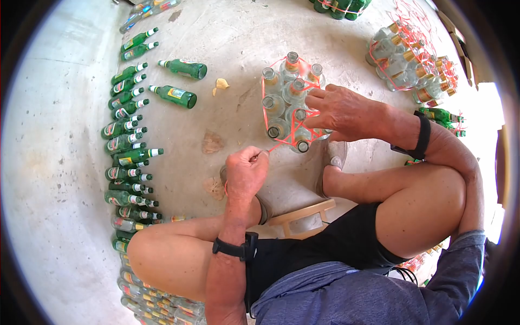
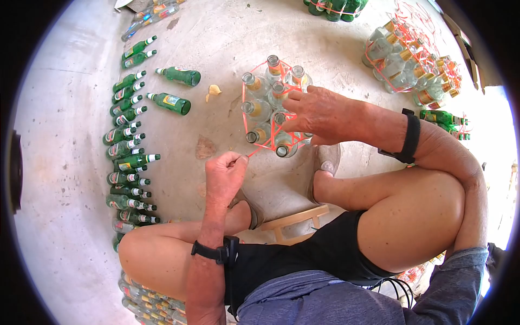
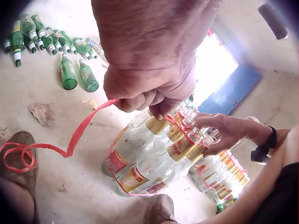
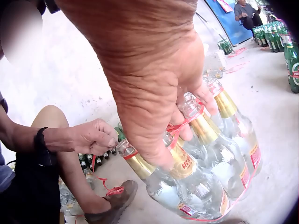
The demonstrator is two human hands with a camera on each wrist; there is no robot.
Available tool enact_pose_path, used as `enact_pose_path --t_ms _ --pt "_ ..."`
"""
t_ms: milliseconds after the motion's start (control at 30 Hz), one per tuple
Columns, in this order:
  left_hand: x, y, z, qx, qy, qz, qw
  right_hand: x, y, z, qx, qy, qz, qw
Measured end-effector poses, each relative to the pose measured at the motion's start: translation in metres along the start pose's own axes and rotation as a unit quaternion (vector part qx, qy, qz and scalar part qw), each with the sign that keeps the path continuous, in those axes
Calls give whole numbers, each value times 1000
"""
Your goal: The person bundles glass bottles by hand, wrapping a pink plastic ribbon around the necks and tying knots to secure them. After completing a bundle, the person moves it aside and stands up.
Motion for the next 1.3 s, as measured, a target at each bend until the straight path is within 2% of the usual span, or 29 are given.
enact_pose_path --t_ms 33,133,233,367,533,733,833,933,1033,1300 --pt "-1 -2 0 11 -3 -1 1000 -6 2 0 0 -17 -5 1000" --pt "-4 -7 0 27 -9 8 1000 0 1 2 13 16 9 1000" --pt "-5 -9 1 16 -14 8 1000 -9 6 5 -4 -29 14 999" --pt "-8 -12 3 17 -13 13 1000 -4 -1 4 32 -46 20 998" --pt "-6 -16 2 -59 7 -43 997 -6 -14 4 87 -47 57 993" --pt "-4 -12 2 -68 11 -65 995 -16 22 12 -24 -134 19 991" --pt "-4 -13 1 -78 10 -73 994 6 23 19 19 -88 48 995" --pt "-5 -11 0 -85 3 -80 993 13 23 20 36 -114 53 991" --pt "-9 -6 0 -104 -6 -74 992 21 19 22 68 -104 67 990" --pt "-13 -5 0 -99 -9 -73 992 22 18 23 63 -116 78 988"
Point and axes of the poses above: each hand's wrist, its own z-axis towards the middle knuckle, its own x-axis out of the palm, y = z × x, the point moved 10 cm from there along z, towards the middle knuckle, and after that the axes turned 4 degrees about x, right-handed, at the moved point
